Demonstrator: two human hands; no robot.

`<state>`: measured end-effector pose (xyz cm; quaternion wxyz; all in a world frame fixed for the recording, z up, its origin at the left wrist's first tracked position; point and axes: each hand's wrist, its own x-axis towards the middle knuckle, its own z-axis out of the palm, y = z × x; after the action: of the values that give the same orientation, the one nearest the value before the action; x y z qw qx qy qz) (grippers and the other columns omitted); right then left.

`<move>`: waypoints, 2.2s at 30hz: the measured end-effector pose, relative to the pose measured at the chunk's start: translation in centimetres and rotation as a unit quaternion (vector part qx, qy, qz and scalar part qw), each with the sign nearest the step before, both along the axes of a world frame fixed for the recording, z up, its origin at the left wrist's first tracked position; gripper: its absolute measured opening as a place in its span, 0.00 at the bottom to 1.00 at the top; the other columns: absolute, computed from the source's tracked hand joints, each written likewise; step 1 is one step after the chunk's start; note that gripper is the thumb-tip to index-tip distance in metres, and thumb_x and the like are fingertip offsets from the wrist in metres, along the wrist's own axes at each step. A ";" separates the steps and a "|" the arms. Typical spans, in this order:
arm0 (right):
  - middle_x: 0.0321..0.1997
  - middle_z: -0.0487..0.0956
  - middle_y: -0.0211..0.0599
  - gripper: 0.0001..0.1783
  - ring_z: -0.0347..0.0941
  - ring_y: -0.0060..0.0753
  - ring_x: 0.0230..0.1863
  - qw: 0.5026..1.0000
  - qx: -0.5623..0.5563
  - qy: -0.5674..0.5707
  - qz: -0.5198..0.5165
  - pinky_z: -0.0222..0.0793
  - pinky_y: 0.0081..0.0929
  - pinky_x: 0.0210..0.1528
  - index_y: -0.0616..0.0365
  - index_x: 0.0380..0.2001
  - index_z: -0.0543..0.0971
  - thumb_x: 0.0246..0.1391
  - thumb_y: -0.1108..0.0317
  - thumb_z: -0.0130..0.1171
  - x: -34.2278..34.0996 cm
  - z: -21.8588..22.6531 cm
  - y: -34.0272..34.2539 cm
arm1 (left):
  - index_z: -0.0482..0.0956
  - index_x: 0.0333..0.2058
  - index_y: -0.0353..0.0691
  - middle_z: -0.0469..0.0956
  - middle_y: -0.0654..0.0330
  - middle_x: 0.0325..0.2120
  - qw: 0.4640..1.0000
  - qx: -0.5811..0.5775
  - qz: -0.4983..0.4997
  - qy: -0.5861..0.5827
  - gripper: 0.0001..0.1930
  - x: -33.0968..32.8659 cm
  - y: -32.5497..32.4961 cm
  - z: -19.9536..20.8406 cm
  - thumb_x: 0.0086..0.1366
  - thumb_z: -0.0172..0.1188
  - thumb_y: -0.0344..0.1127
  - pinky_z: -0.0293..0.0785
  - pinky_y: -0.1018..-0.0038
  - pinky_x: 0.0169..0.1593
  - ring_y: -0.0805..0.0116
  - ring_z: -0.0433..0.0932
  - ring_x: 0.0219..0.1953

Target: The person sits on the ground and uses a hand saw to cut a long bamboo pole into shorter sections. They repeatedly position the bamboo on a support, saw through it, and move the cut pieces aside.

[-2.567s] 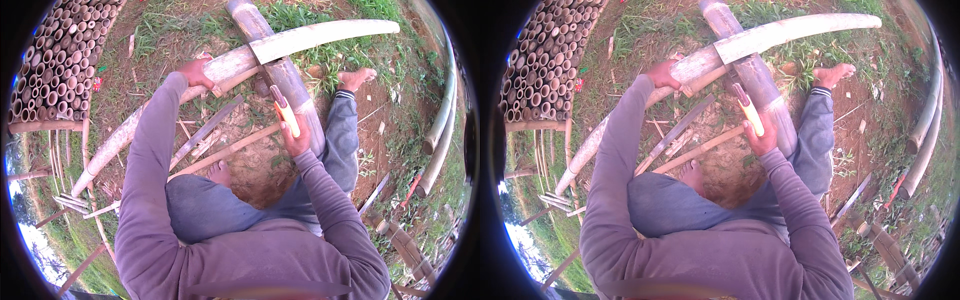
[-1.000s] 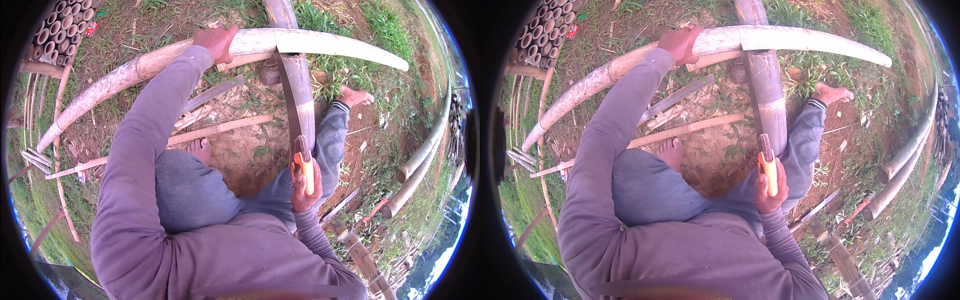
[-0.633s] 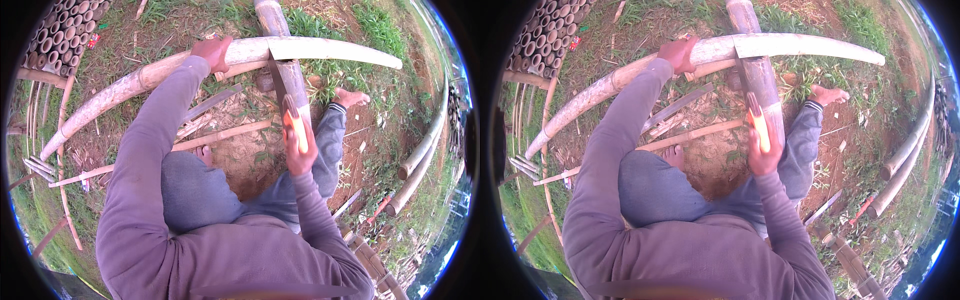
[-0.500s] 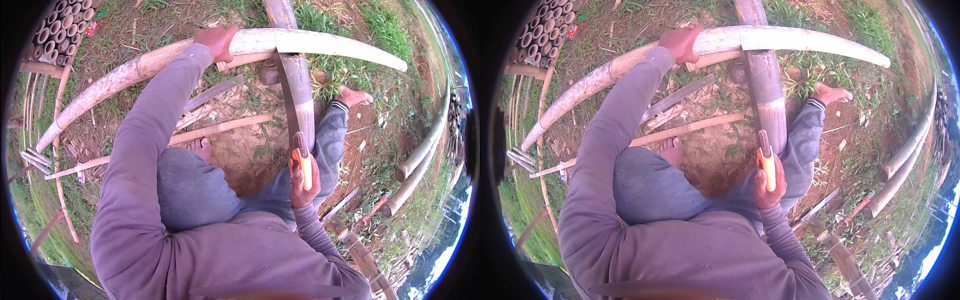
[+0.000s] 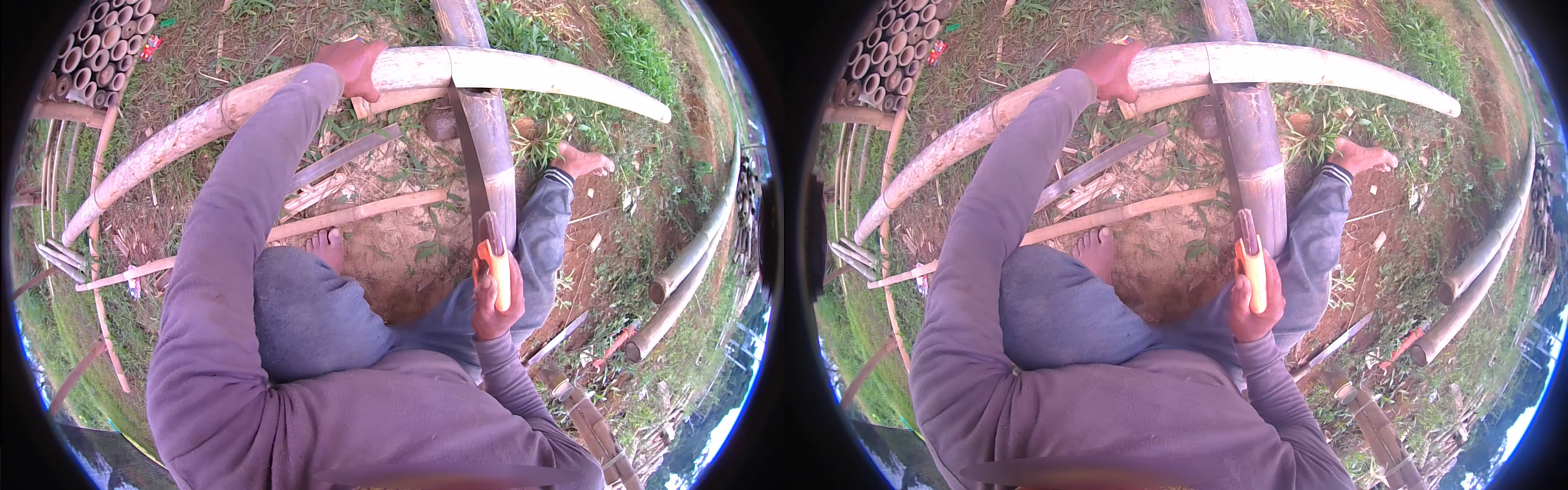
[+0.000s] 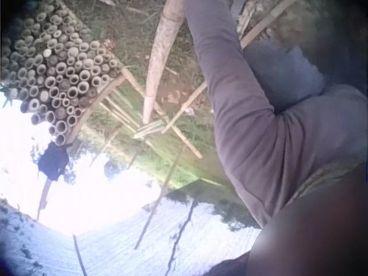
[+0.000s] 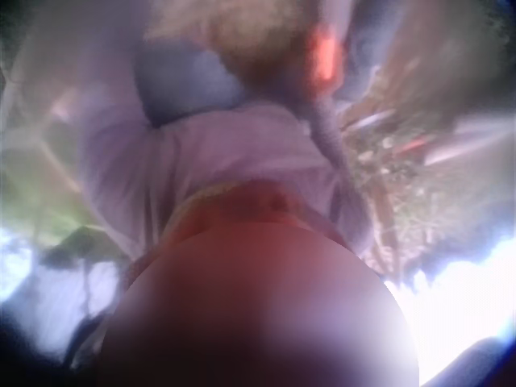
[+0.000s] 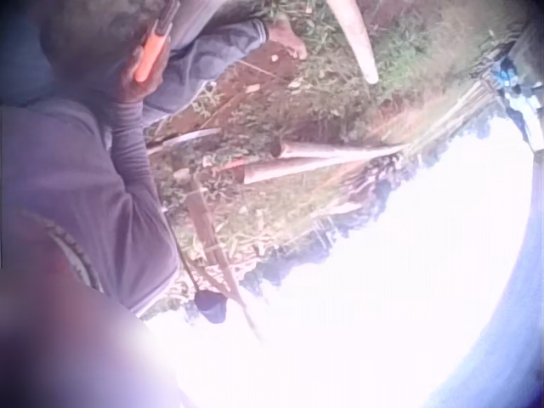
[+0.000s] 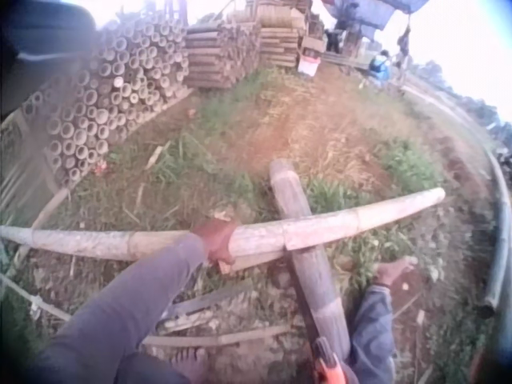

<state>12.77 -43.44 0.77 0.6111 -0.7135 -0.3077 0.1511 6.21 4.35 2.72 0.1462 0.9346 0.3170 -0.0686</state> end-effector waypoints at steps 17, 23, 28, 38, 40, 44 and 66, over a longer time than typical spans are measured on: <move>0.57 0.86 0.52 0.25 0.85 0.37 0.55 0.999 -0.027 -0.037 0.014 0.80 0.31 0.57 0.72 0.65 0.76 0.69 0.73 0.64 4.9 2.1 14.1 | 0.68 0.72 0.47 0.85 0.45 0.54 0.999 -0.034 -0.013 0.018 0.55 1.3 0.8 0.3 0.43 0.81 0.50 0.80 0.52 0.60 0.43 0.84 0.55; 0.52 0.87 0.49 0.25 0.85 0.35 0.52 0.999 -0.029 -0.035 0.008 0.79 0.32 0.55 0.70 0.64 0.77 0.67 0.73 0.66 4.3 2.5 13.1 | 0.69 0.72 0.48 0.86 0.47 0.51 1.000 -0.013 0.008 0.016 0.54 0.5 -0.3 1.5 0.45 0.82 0.49 0.80 0.50 0.59 0.42 0.84 0.55; 0.59 0.85 0.55 0.27 0.85 0.39 0.56 0.998 -0.058 -0.016 0.019 0.80 0.33 0.59 0.72 0.66 0.75 0.68 0.71 0.65 0.4 5.9 2.8 | 0.69 0.72 0.48 0.86 0.48 0.52 1.000 0.008 0.014 0.007 0.52 0.3 -0.7 0.9 0.47 0.82 0.47 0.80 0.51 0.58 0.44 0.85 0.54; 0.57 0.86 0.55 0.26 0.86 0.42 0.52 0.998 -0.029 -0.051 0.025 0.80 0.34 0.57 0.70 0.64 0.77 0.67 0.69 0.68 4.3 2.1 13.4 | 0.72 0.67 0.48 0.87 0.49 0.47 0.999 0.028 0.006 -0.017 0.48 -0.2 -0.6 0.8 0.46 0.81 0.48 0.81 0.50 0.54 0.44 0.86 0.51; 0.60 0.85 0.55 0.27 0.86 0.44 0.57 0.993 -0.044 -0.104 0.034 0.79 0.36 0.61 0.72 0.64 0.76 0.67 0.70 0.68 1.5 3.0 4.9 | 0.71 0.69 0.49 0.87 0.49 0.46 1.000 0.007 0.016 -0.009 0.50 -0.6 -0.2 0.0 0.44 0.80 0.47 0.81 0.51 0.54 0.44 0.86 0.50; 0.62 0.84 0.57 0.28 0.84 0.46 0.62 0.995 -0.055 -0.084 0.018 0.78 0.37 0.65 0.73 0.65 0.75 0.66 0.72 0.67 0.8 3.6 3.4 | 0.72 0.68 0.49 0.88 0.48 0.48 1.000 -0.013 0.013 0.022 0.50 0.6 -0.6 1.4 0.44 0.80 0.47 0.81 0.52 0.55 0.44 0.86 0.50; 0.57 0.86 0.54 0.27 0.87 0.43 0.55 0.998 -0.006 -0.060 -0.007 0.81 0.36 0.57 0.66 0.64 0.77 0.65 0.67 0.70 4.2 1.0 16.0 | 0.70 0.72 0.47 0.87 0.45 0.50 1.000 0.001 0.004 -0.015 0.54 0.0 0.6 0.7 0.41 0.79 0.47 0.81 0.54 0.58 0.43 0.85 0.54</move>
<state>16.94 -27.46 1.81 0.5880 -0.7271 -0.3382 0.1058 6.25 4.90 3.43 0.1500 0.9345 0.3183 -0.0539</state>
